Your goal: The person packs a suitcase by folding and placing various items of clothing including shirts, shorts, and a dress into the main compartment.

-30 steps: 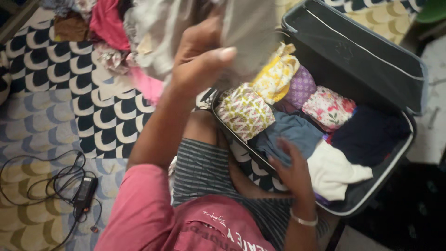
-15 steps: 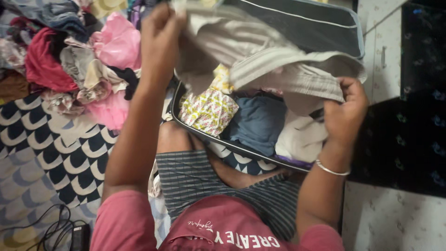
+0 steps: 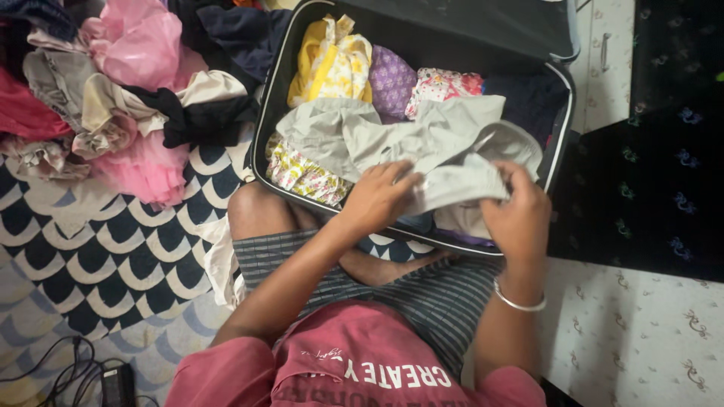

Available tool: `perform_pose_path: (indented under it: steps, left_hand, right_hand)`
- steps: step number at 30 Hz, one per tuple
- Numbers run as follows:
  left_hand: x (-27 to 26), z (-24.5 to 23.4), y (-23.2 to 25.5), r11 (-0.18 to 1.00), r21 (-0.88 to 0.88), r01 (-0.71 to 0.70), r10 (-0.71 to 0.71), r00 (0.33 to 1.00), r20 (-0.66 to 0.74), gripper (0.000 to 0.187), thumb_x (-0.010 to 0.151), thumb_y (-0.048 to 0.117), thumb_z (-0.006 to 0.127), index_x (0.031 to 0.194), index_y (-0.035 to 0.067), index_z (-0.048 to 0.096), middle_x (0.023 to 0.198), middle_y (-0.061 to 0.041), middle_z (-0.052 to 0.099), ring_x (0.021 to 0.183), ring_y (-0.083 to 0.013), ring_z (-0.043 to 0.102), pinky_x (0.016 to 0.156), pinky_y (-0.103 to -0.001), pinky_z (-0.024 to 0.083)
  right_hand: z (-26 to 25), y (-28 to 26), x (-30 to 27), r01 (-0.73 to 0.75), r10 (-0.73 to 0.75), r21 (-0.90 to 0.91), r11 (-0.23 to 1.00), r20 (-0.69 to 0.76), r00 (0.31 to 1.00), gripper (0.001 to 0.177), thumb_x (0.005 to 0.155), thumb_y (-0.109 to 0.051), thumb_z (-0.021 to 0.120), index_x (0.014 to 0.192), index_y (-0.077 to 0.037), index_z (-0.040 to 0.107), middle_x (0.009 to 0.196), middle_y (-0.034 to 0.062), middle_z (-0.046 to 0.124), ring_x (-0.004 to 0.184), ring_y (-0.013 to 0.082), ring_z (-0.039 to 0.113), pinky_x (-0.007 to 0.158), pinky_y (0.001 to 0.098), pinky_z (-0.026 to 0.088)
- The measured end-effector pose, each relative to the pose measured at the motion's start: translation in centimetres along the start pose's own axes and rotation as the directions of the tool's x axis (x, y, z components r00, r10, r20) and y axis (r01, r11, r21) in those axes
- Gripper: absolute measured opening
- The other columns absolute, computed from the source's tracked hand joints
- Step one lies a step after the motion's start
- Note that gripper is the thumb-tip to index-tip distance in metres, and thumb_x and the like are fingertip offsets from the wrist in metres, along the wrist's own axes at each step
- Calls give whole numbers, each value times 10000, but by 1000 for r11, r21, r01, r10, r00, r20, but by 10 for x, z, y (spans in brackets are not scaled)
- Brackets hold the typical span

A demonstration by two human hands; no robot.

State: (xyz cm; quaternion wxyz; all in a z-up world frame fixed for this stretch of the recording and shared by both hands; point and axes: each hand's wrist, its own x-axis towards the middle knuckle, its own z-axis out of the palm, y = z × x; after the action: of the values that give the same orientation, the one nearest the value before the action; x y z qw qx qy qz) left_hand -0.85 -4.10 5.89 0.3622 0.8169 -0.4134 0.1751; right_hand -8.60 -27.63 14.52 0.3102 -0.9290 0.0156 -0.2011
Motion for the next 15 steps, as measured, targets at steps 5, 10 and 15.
perform_pose_path:
  steps: [5,10,15]
  left_hand:
    - [-57,-23,-40,958,18,287,-285,938,199,191,832,74,659,1015,43,613,1012,-152,625,958,-378,640,831,-462,520]
    - [-95,-53,-25,981,30,192,-193,949,249,211,769,33,633,980,36,625,1071,-142,648,957,-364,618,856,-446,511]
    - [-103,-49,9,974,-93,205,-191,971,143,300,748,6,667,1047,27,652,1110,-122,648,1019,-348,610,902,-418,513]
  right_hand:
    - [-17,29,-49,-63,262,-425,903,431,864,504,755,-380,862,1137,-75,741,946,178,763,863,348,735,778,455,566]
    - [-18,45,-97,-376,495,-321,869,589,639,436,774,-461,822,998,-88,794,888,116,786,752,270,762,700,409,578]
    - [-2,38,-104,-269,310,-308,912,92,946,388,837,-321,864,1017,-39,668,953,166,723,825,311,680,742,433,540]
